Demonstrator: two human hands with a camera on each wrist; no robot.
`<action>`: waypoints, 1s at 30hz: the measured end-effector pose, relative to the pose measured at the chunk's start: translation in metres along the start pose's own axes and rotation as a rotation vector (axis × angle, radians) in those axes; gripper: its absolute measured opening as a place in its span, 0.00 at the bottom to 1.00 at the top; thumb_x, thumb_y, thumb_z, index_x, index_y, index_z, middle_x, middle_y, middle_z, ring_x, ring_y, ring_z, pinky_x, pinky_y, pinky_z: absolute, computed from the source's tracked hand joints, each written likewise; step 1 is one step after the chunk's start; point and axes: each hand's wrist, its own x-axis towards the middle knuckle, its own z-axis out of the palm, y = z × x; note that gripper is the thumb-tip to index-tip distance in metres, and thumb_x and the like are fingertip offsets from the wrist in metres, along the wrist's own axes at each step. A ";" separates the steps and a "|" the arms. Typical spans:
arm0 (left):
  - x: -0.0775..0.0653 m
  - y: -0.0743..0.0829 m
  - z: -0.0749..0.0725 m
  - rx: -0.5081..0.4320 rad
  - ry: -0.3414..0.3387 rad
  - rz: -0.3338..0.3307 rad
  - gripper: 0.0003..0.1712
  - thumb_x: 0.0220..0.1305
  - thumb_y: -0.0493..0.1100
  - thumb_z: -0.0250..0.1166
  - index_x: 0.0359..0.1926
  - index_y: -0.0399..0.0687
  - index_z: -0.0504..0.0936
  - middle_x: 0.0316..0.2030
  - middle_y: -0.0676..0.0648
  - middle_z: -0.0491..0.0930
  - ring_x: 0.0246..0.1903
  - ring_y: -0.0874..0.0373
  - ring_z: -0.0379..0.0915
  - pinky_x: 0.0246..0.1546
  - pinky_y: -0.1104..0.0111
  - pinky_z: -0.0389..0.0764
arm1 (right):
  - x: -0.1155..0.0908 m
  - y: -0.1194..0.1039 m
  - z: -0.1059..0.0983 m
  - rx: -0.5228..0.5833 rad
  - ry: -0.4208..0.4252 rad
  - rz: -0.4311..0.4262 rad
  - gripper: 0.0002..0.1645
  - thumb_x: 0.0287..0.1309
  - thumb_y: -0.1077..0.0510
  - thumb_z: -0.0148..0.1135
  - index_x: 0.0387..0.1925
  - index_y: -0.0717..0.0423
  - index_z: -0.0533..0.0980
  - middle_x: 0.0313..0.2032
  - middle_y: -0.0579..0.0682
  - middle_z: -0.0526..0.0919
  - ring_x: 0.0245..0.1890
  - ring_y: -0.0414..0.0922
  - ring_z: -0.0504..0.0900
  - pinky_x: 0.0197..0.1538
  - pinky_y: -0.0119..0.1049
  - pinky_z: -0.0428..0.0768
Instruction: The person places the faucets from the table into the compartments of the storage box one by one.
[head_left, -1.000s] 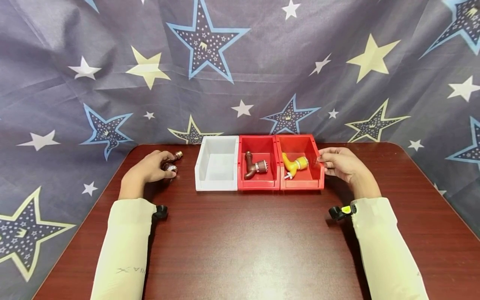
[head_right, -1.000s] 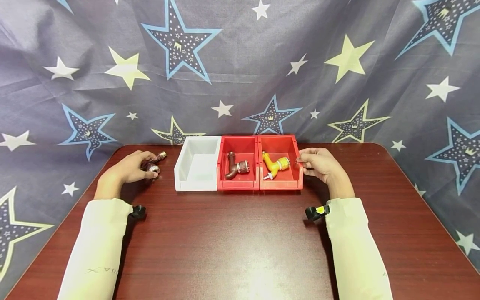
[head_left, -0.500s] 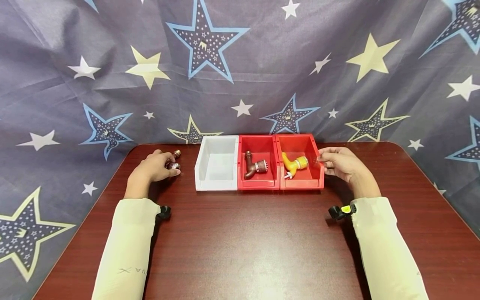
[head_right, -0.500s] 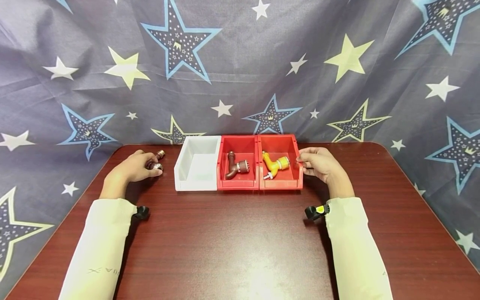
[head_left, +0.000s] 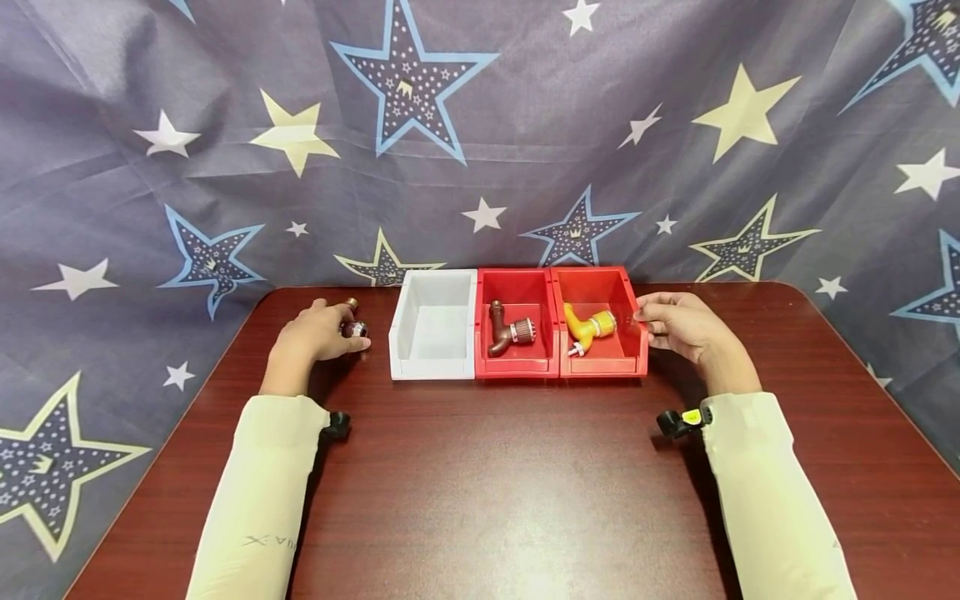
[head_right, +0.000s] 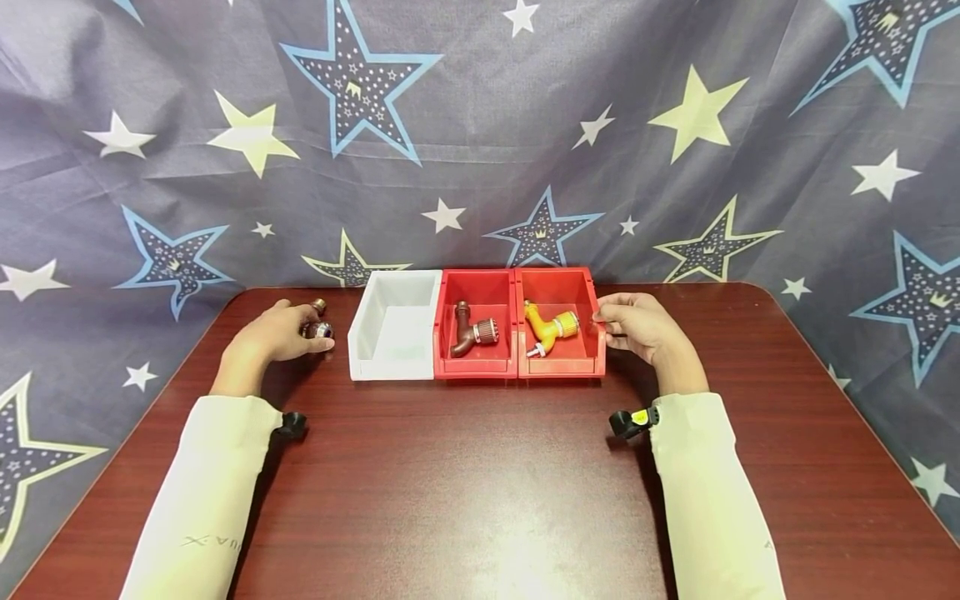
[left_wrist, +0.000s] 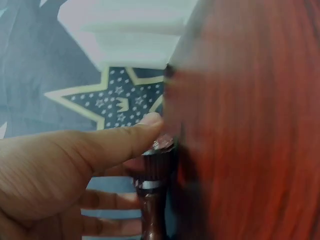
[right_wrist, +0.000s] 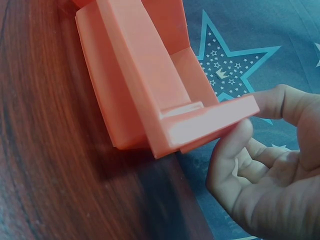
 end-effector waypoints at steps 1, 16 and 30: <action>0.000 -0.002 0.000 -0.008 0.000 0.018 0.34 0.61 0.59 0.72 0.59 0.41 0.79 0.53 0.29 0.70 0.52 0.30 0.71 0.53 0.35 0.72 | 0.000 0.000 0.000 -0.002 0.000 -0.001 0.14 0.71 0.65 0.53 0.56 0.65 0.69 0.29 0.43 0.84 0.27 0.37 0.81 0.37 0.33 0.84; -0.002 -0.005 -0.001 -0.039 0.030 0.110 0.23 0.59 0.48 0.74 0.49 0.40 0.79 0.50 0.29 0.71 0.48 0.30 0.71 0.53 0.39 0.72 | 0.002 0.002 0.000 -0.022 0.007 0.000 0.13 0.71 0.65 0.53 0.55 0.63 0.69 0.29 0.42 0.83 0.28 0.37 0.81 0.37 0.34 0.84; -0.002 0.010 0.003 -0.003 -0.057 -0.039 0.35 0.66 0.58 0.68 0.64 0.43 0.70 0.56 0.22 0.60 0.54 0.22 0.64 0.53 0.31 0.67 | -0.001 0.000 0.001 -0.018 0.003 -0.002 0.13 0.72 0.64 0.53 0.55 0.64 0.69 0.29 0.42 0.84 0.28 0.37 0.81 0.38 0.34 0.84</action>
